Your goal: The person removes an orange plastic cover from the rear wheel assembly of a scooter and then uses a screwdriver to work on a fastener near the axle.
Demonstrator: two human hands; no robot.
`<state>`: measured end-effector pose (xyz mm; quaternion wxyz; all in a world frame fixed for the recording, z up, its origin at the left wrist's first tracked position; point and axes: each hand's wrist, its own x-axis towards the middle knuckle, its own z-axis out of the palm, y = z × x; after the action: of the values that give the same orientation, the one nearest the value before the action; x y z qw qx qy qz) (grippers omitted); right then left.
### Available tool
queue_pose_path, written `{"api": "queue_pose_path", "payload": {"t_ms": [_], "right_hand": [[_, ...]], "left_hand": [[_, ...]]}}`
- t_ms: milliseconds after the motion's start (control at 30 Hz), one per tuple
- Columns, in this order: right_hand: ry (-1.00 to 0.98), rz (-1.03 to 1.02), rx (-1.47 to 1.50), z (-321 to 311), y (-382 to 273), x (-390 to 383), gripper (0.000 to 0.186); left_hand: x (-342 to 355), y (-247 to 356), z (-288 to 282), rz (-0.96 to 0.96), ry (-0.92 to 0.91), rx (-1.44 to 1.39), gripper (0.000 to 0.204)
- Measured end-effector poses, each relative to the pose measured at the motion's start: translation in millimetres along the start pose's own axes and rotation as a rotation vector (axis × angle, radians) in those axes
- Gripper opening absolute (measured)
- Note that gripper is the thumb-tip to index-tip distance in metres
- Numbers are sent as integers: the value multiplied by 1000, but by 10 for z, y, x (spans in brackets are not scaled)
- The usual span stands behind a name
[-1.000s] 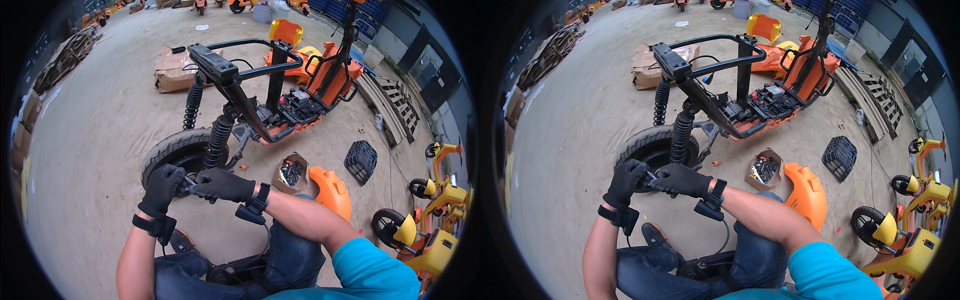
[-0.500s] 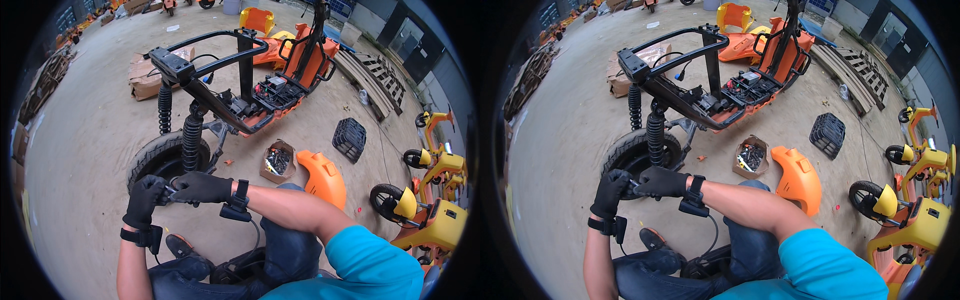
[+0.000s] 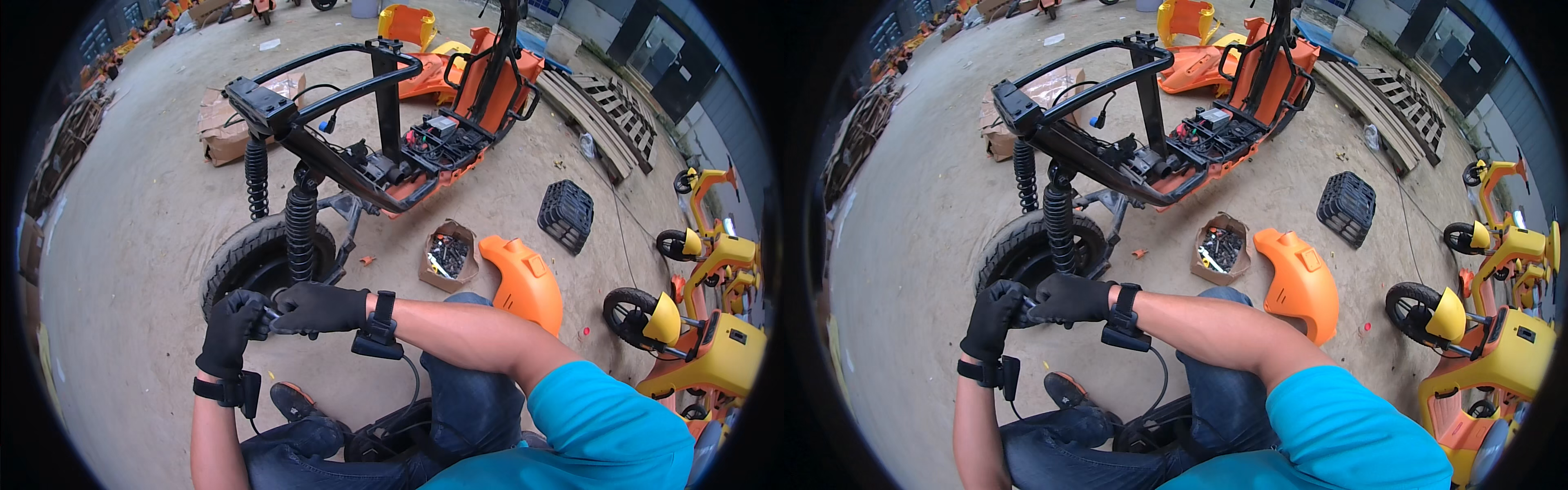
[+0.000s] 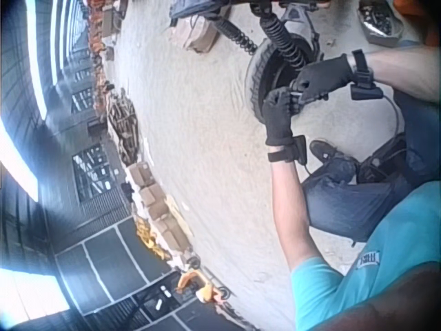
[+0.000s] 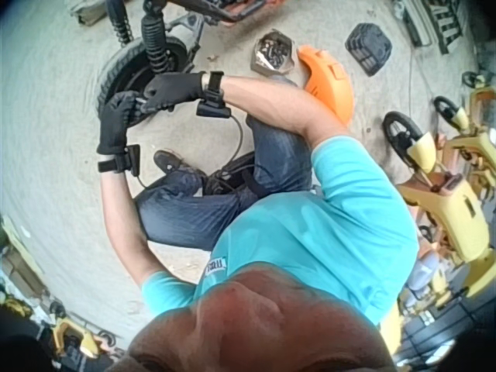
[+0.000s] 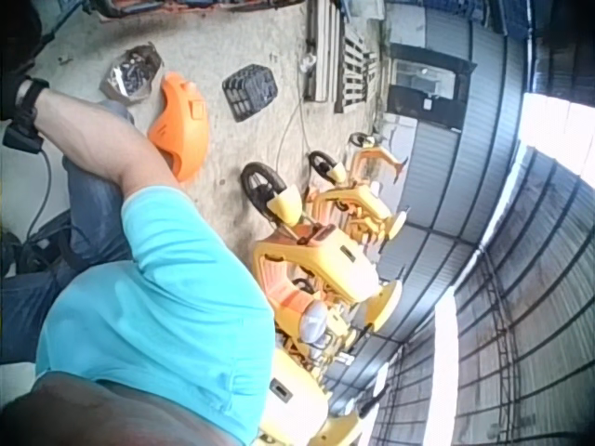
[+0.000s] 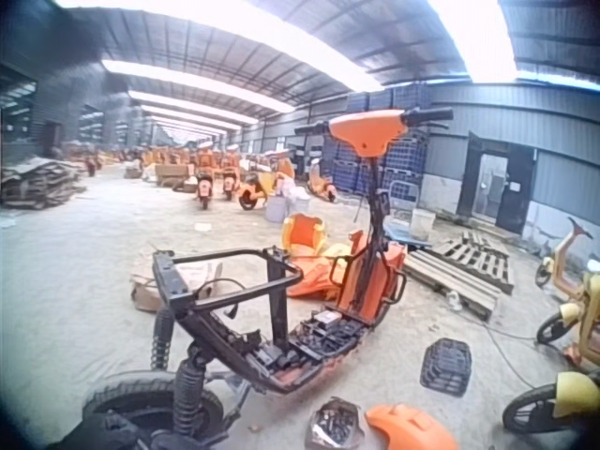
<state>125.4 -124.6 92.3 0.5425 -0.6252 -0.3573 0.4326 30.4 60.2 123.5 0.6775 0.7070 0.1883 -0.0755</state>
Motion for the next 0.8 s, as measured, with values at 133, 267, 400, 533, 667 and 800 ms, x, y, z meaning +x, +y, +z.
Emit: {"api": "queue_pose_path", "payload": {"t_ms": [133,267,400,533,667,800], "right_hand": [[-66,43,-49,-22,-37,-8,32],[-66,43,-42,-22,-44,-11,33],[-68,54,-50,-33,-33,2,33],[-55,50,-46,-30,-48,-9,34],[-40,39,-39,-27,-51,-7,34],[-36,39,-34,-19,-34,7,33]], "left_hand": [[-1,-10,-12,-3,-3,2,13],[8,-30,-23,11,-9,4,14],[-1,-13,6,8,-2,13,15],[-1,-13,11,18,1,23,16],[-13,5,28,18,-6,19,17],[-18,19,37,-8,-14,14,18]]}}
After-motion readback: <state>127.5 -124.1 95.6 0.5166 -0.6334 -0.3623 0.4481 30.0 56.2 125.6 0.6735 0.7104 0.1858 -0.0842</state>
